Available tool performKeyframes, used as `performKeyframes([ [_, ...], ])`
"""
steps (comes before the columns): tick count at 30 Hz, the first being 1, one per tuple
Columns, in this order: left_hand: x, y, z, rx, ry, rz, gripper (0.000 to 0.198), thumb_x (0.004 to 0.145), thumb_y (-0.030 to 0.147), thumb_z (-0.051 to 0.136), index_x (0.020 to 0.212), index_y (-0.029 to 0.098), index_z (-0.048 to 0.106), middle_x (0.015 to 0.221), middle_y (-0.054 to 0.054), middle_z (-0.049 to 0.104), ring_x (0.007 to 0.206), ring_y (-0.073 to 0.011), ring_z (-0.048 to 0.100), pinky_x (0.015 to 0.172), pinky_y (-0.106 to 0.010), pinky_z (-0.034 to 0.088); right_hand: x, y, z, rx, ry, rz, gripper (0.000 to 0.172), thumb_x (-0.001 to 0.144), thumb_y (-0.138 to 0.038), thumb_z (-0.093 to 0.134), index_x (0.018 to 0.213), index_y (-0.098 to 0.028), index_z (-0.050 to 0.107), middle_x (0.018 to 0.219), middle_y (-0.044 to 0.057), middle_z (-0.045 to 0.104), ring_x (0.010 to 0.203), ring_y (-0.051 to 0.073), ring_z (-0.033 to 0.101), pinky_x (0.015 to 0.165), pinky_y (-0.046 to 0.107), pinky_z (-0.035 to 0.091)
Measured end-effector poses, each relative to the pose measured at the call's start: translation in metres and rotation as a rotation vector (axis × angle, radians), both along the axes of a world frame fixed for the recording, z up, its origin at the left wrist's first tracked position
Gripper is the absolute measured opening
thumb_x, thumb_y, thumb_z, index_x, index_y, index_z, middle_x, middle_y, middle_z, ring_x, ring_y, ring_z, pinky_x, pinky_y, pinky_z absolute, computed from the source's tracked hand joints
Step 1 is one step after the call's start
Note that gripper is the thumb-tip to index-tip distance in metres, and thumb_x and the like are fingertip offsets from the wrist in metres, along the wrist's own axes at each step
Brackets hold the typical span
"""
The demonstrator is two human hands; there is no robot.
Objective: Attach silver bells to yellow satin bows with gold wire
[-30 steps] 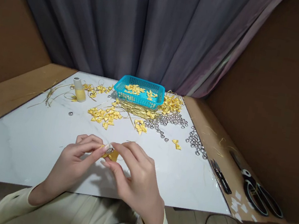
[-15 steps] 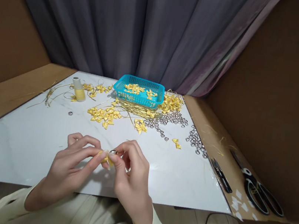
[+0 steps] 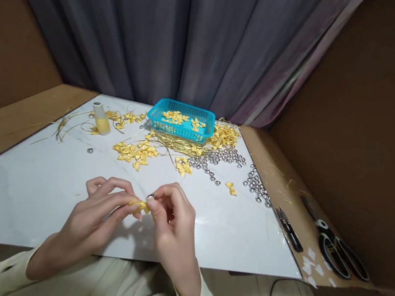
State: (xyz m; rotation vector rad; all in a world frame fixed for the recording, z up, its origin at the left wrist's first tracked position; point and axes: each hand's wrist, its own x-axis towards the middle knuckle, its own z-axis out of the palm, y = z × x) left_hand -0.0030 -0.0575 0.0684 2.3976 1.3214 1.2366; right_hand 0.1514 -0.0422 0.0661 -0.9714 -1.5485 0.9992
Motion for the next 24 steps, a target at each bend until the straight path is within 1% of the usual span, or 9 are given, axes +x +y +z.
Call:
performKeyframes([
  [2, 0.000, 0.000, -0.001, -0.032, -0.012, 0.002, 0.016, 0.085, 0.009, 0.051, 0.085, 0.022, 0.061, 0.074, 0.001, 0.070, 0.078, -0.0179, 0.060, 0.074, -0.033, 0.025, 0.002, -0.001, 0.000, 0.005, -0.003, -0.008, 0.012, 0.090, -0.027, 0.051, 0.081, -0.018, 0.051, 0.073, -0.001, 0.049, 0.060, 0.010, 0.046, 0.052, 0.021, 0.037],
  [4, 0.001, 0.000, -0.002, -0.063, -0.022, 0.008, 0.016, 0.087, 0.013, 0.050, 0.085, 0.022, 0.062, 0.075, 0.000, 0.070, 0.079, -0.0186, 0.060, 0.075, -0.033, 0.026, 0.003, -0.002, 0.000, 0.008, -0.009, 0.006, 0.012, 0.090, -0.027, 0.051, 0.083, -0.018, 0.052, 0.075, 0.000, 0.050, 0.061, 0.010, 0.047, 0.054, 0.022, 0.038],
  [9, 0.001, 0.000, 0.003, -0.113, -0.102, -0.033, 0.020, 0.086, 0.012, 0.050, 0.077, 0.023, 0.063, 0.066, 0.002, 0.068, 0.073, -0.0176, 0.059, 0.075, -0.033, 0.027, 0.003, -0.005, 0.002, -0.009, -0.005, 0.033, 0.014, 0.090, -0.029, 0.052, 0.082, -0.019, 0.052, 0.078, 0.000, 0.051, 0.062, 0.010, 0.049, 0.054, 0.022, 0.038],
  [10, 0.000, 0.000, 0.005, -0.155, -0.125, -0.045, 0.021, 0.086, 0.013, 0.050, 0.074, 0.023, 0.063, 0.065, 0.002, 0.067, 0.073, -0.0177, 0.059, 0.075, -0.032, 0.028, 0.003, -0.005, 0.002, -0.018, -0.006, 0.029, 0.014, 0.090, -0.030, 0.052, 0.082, -0.019, 0.052, 0.077, 0.000, 0.051, 0.062, 0.010, 0.049, 0.053, 0.022, 0.038],
  [12, -0.001, 0.001, 0.008, -0.298, -0.165, -0.079, 0.023, 0.087, 0.018, 0.049, 0.070, 0.023, 0.063, 0.068, 0.000, 0.066, 0.075, -0.0183, 0.058, 0.075, -0.031, 0.031, 0.004, -0.005, 0.002, -0.036, -0.009, 0.032, 0.015, 0.090, -0.031, 0.051, 0.082, -0.019, 0.051, 0.075, -0.001, 0.051, 0.060, 0.010, 0.048, 0.052, 0.022, 0.037],
  [14, -0.002, 0.003, 0.011, -0.445, -0.223, -0.111, 0.022, 0.087, 0.025, 0.050, 0.072, 0.023, 0.064, 0.073, -0.001, 0.066, 0.077, -0.0189, 0.057, 0.075, -0.030, 0.035, 0.004, -0.005, 0.002, -0.037, -0.033, 0.049, 0.015, 0.090, -0.031, 0.051, 0.082, -0.018, 0.051, 0.070, -0.002, 0.050, 0.057, 0.009, 0.046, 0.051, 0.022, 0.035],
  [16, -0.002, 0.005, 0.011, -0.536, -0.289, -0.124, 0.019, 0.086, 0.030, 0.052, 0.075, 0.023, 0.065, 0.076, -0.001, 0.066, 0.077, -0.0186, 0.057, 0.075, -0.029, 0.037, 0.005, -0.005, 0.003, -0.022, -0.077, 0.062, 0.015, 0.090, -0.031, 0.051, 0.081, -0.018, 0.051, 0.067, -0.003, 0.050, 0.054, 0.008, 0.042, 0.049, 0.021, 0.033],
  [20, -0.001, 0.007, 0.010, -0.625, -0.371, -0.089, 0.027, 0.088, 0.033, 0.050, 0.066, 0.022, 0.063, 0.071, 0.000, 0.065, 0.074, -0.0173, 0.058, 0.074, -0.027, 0.039, 0.008, -0.003, 0.005, -0.039, -0.158, 0.083, 0.019, 0.094, -0.033, 0.044, 0.087, -0.018, 0.053, 0.069, -0.003, 0.053, 0.052, 0.007, 0.040, 0.049, 0.020, 0.033],
  [24, -0.001, 0.008, 0.009, -0.649, -0.422, -0.032, 0.030, 0.088, 0.036, 0.050, 0.066, 0.022, 0.064, 0.070, 0.000, 0.067, 0.072, -0.0177, 0.060, 0.072, -0.027, 0.040, 0.021, 0.001, 0.004, -0.072, -0.268, 0.106, 0.026, 0.095, -0.039, 0.041, 0.098, -0.018, 0.057, 0.070, -0.002, 0.061, 0.051, 0.008, 0.042, 0.048, 0.020, 0.032],
])
